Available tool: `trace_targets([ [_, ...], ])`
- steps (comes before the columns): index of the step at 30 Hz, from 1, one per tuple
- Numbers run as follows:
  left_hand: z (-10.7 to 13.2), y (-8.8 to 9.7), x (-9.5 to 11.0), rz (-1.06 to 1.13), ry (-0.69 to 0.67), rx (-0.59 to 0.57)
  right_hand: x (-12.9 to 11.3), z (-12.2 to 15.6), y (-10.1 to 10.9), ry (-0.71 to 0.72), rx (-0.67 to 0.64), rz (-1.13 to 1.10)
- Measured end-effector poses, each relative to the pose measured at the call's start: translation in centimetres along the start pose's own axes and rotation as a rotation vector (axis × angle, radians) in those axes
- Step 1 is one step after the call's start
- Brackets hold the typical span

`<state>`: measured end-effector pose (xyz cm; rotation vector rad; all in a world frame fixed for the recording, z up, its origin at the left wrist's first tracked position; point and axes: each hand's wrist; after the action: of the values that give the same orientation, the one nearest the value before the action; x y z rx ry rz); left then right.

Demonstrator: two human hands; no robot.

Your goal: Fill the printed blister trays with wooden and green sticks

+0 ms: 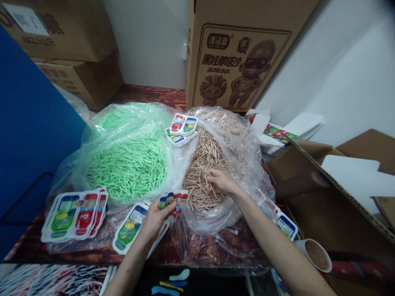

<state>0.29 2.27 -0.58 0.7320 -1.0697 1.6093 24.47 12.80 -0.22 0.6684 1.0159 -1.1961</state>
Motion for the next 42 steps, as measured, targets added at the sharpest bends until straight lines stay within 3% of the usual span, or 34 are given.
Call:
trace_targets([
  [9, 0.2, -1.2, 1.4, 0.068, -0.025, 0.005, 0.0, 0.4, -0.5, -0.003, -0.091, -0.264],
  [15, -1.7, -1.7, 1.9, 0.16, -0.106, 0.014, 0.9, 1.6, -3.4, -0.023, -0.281, -0.273],
  [22, -4.2, -2.9, 2.2, 0.117, -0.117, -0.124, 3.7, 2.1, -6.4, -0.16, -0.418, -0.419],
  [28, -4.4, -2.7, 1.4, 0.05, -0.078, -0.039, 4.8, 2.5, -6.9, -0.221, -0.398, -0.613],
  [31, -4.4, -3.2, 1.6, 0.092, -0.045, -0.037, 5.0, 2.5, -7.6, -0.213, -0.275, -0.553],
  [36, -3.9, -5.0, 2.0, 0.158, -0.003, -0.038, 5.9, 2.0, -9.3, -0.084, -0.023, -0.472],
  [39, -3.4, -5.4, 2.3, 0.197, 0.005, -0.045, 6.0, 1.9, -9.5, -0.057, 0.019, -0.467],
  [42, -2.8, -4.5, 3.0, 0.23, 0.019, -0.048, 5.8, 2.6, -8.8, -0.071, 0.009, -0.475],
])
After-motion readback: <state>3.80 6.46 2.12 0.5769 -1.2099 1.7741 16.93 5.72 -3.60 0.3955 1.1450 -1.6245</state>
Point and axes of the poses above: each hand's wrist, its own z-axis away from the middle knuckle, its own y-axis out of the back of the hand, x = y × z, and after that the axes turned 1 degree about y, right-handed
